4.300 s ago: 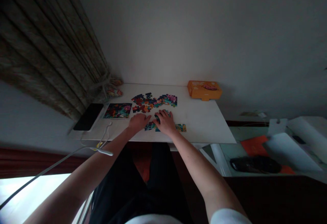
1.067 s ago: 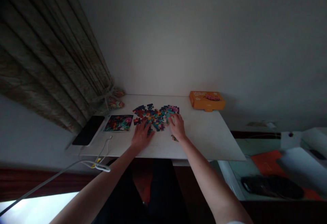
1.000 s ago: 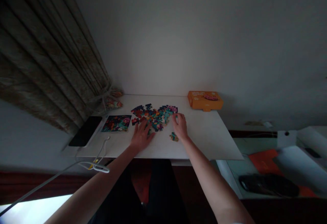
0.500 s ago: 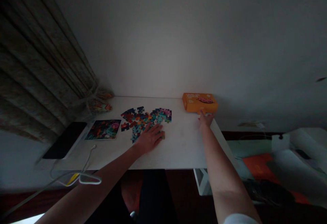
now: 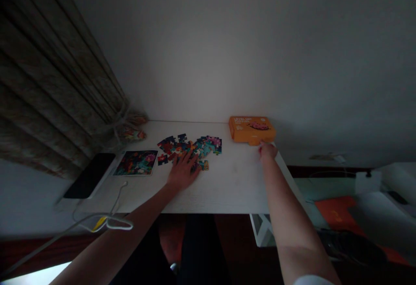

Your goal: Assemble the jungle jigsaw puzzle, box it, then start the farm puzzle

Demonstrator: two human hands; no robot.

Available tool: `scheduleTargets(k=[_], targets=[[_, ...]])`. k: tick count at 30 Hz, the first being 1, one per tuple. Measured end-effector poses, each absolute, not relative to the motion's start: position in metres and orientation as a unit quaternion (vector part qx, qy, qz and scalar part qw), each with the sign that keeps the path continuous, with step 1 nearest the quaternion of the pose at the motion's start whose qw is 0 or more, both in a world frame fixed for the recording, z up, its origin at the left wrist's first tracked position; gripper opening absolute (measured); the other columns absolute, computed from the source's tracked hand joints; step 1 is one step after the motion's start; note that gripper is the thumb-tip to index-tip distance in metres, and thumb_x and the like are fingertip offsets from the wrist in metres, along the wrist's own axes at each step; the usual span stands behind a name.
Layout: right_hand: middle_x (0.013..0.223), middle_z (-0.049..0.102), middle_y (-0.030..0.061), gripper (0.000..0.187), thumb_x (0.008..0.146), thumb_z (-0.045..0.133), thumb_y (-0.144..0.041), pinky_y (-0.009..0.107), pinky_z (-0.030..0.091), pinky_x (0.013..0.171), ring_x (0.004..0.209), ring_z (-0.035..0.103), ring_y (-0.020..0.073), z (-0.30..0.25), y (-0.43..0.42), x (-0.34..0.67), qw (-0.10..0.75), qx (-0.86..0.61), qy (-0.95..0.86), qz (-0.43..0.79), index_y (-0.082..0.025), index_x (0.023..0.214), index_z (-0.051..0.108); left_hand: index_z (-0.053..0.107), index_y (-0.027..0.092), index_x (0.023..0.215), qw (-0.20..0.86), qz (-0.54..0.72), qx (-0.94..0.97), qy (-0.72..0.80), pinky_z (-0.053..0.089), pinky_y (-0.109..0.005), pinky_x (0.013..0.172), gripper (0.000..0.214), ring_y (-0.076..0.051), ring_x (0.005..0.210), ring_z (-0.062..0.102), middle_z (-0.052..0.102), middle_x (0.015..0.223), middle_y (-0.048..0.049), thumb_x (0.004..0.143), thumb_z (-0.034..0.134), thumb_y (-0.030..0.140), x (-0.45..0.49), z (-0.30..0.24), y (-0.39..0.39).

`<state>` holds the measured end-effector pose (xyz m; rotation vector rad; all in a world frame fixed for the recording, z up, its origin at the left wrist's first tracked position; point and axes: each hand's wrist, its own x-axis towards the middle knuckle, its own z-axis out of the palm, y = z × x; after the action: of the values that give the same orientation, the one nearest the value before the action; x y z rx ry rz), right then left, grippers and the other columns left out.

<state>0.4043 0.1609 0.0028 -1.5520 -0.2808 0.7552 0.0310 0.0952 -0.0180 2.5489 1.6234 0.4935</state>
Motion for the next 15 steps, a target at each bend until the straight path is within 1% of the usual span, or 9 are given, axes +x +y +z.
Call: scheduleTargets(k=[4,6,8,11,13,15], targets=[[0.057,0.053,-0.0064,0.025,0.088,0.068,-0.022,0.016,0.044,0.040,0.044,0.047,0.0076,0.012,0.166,0.387,0.620,-0.679,-0.081,0.385,-0.023,0.074,0.047,0.054,0.030,0.148,0.034,0.181,0.831,0.524,0.026,-0.063,0.125,0.051,-0.036,0.149,0.042,0.049,0.160,-0.0094,0.100,0.051,0.048,0.029,-0.021,0.094],[0.058,0.055,-0.0050,0.024,0.090,0.066,-0.021,0.015,0.044,0.041,0.045,0.048,0.0073,0.015,0.169,0.380,0.612,-0.671,-0.082,0.411,-0.022,0.074,0.049,0.056,0.029,0.147,0.036,0.184,0.832,0.522,0.027,-0.063,0.125,0.051,-0.036,0.148,0.043,0.050,0.159,-0.0098,0.100,0.051,0.047,0.029,-0.021,0.094],[0.054,0.050,-0.0068,0.026,0.090,0.064,-0.018,0.014,0.040,0.040,0.044,0.043,0.0060,0.017,0.172,0.376,0.605,-0.666,-0.088,0.427,-0.022,0.072,0.047,0.057,0.027,0.146,0.036,0.179,0.833,0.523,0.029,-0.062,0.124,0.050,-0.037,0.148,0.043,0.049,0.160,-0.0109,0.100,0.052,0.047,0.029,-0.020,0.095],[0.048,0.037,-0.0107,0.032,0.091,0.063,-0.015,0.014,0.029,0.037,0.041,0.031,0.0048,0.021,0.172,0.375,0.596,-0.664,-0.109,0.439,-0.024,0.068,0.042,0.059,0.023,0.145,0.035,0.172,0.834,0.523,0.031,-0.060,0.124,0.050,-0.037,0.146,0.045,0.051,0.159,-0.0121,0.100,0.053,0.045,0.030,-0.016,0.095],[0.047,0.029,-0.0124,0.034,0.093,0.063,-0.020,0.017,0.021,0.036,0.041,0.023,0.0050,0.025,0.167,0.376,0.596,-0.661,-0.136,0.435,-0.025,0.067,0.041,0.060,0.022,0.143,0.035,0.175,0.833,0.523,0.033,-0.059,0.123,0.049,-0.037,0.145,0.046,0.053,0.156,-0.0126,0.099,0.054,0.044,0.030,-0.014,0.095],[0.048,0.023,-0.0135,0.036,0.092,0.067,-0.028,0.020,0.017,0.035,0.041,0.018,0.0058,0.031,0.158,0.377,0.605,-0.655,-0.180,0.416,-0.026,0.067,0.042,0.061,0.024,0.141,0.034,0.183,0.832,0.523,0.034,-0.059,0.122,0.048,-0.036,0.143,0.048,0.055,0.155,-0.0121,0.098,0.055,0.043,0.031,-0.013,0.095]])
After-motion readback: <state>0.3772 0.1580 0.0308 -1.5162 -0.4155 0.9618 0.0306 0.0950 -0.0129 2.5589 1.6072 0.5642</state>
